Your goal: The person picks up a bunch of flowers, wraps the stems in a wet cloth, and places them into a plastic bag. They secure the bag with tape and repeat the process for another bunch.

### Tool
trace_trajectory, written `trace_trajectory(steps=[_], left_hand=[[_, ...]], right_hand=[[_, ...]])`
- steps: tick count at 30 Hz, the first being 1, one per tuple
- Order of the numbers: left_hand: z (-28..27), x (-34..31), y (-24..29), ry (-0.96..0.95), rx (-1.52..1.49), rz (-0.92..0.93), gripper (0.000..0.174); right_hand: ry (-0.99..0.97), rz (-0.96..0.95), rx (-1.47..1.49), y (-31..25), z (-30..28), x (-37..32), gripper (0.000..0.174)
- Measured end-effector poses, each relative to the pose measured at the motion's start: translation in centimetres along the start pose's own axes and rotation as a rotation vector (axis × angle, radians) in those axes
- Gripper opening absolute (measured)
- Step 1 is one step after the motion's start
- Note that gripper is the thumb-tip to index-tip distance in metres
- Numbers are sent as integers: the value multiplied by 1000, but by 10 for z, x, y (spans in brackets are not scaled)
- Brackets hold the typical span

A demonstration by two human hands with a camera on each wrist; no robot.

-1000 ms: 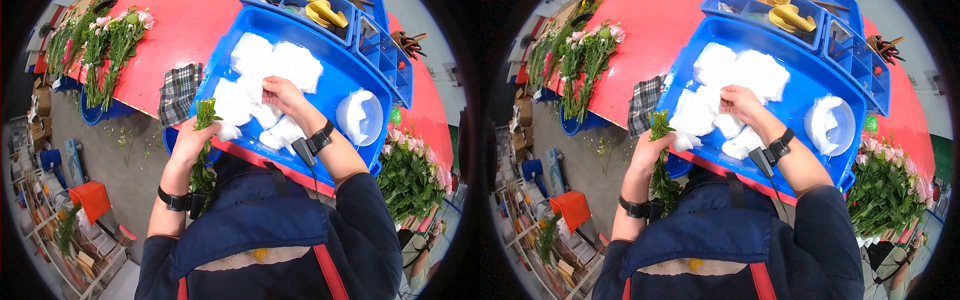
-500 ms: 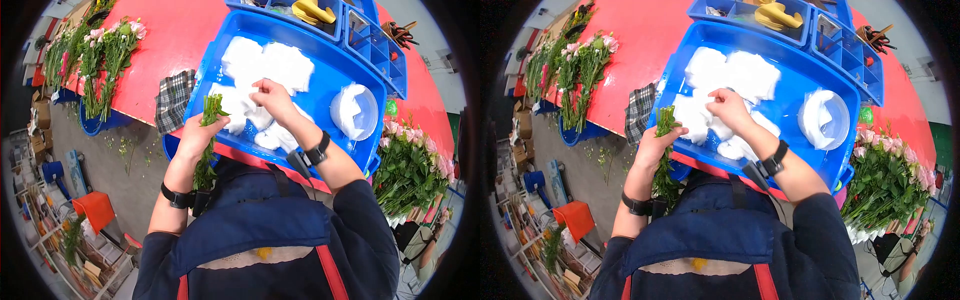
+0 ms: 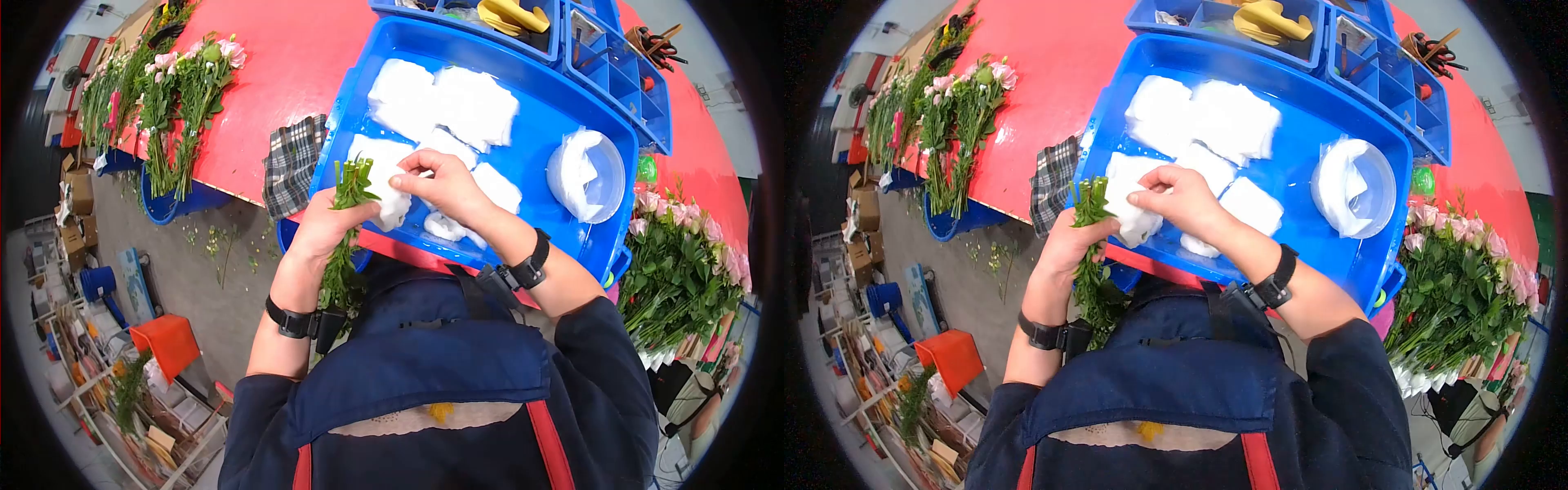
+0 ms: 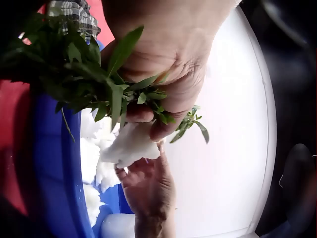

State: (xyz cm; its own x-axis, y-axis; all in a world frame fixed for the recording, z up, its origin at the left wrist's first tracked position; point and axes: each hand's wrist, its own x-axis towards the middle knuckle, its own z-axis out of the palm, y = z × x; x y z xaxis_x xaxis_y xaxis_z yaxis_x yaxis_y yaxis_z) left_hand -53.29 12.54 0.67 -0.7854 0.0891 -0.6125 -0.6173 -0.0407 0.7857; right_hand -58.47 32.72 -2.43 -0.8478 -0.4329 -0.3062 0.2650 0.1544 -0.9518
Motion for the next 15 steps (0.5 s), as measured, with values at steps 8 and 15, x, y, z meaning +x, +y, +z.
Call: trace_trajectory(steps=[8, 15], left_hand=[[6, 3, -3, 109, 28, 43, 17], [3, 3, -5, 35, 2, 24, 17]], right_hand=[[15, 148, 383, 20, -11, 1, 26], [-28, 173, 465, 13, -6, -11, 21]])
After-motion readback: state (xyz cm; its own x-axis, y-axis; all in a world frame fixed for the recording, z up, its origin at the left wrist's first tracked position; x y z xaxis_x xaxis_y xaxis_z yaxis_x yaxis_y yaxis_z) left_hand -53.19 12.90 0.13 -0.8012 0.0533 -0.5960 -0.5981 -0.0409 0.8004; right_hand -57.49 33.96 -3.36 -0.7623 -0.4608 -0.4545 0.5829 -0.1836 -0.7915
